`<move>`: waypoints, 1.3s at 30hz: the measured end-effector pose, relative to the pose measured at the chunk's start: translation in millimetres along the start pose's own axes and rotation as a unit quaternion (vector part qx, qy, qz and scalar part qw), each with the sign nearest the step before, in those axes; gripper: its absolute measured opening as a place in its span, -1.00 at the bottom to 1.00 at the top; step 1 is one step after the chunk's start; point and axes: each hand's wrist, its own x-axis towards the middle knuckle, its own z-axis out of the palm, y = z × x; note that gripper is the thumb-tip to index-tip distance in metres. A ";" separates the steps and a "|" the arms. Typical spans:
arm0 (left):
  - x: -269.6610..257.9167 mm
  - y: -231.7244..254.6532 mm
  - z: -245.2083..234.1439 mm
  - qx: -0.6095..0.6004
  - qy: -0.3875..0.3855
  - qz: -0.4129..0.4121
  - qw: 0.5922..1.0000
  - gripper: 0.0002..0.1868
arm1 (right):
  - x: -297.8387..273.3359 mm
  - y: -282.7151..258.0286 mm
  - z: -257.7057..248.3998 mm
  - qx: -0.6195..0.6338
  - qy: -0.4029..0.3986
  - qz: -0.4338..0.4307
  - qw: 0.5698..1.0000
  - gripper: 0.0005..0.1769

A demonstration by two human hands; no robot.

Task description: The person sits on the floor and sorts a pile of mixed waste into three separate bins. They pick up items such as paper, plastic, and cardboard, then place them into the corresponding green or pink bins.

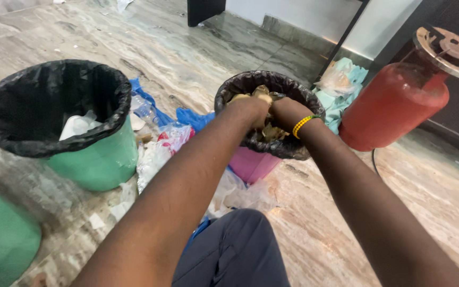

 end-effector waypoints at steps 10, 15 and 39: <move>38.4 -7.2 24.0 0.024 -0.034 -0.051 0.998 -0.60 | 7.7 2.0 0.0 0.075 -0.048 -0.031 0.996 -0.75; 17.0 -7.3 -17.2 -0.062 0.079 -0.018 0.995 -0.62 | -32.2 -6.1 -84.5 0.205 -0.053 0.027 0.977 -0.62; 15.4 19.3 99.7 -0.034 -0.116 -0.090 0.989 -0.16 | -41.2 -57.1 8.3 -0.004 -0.174 -0.055 0.983 -0.36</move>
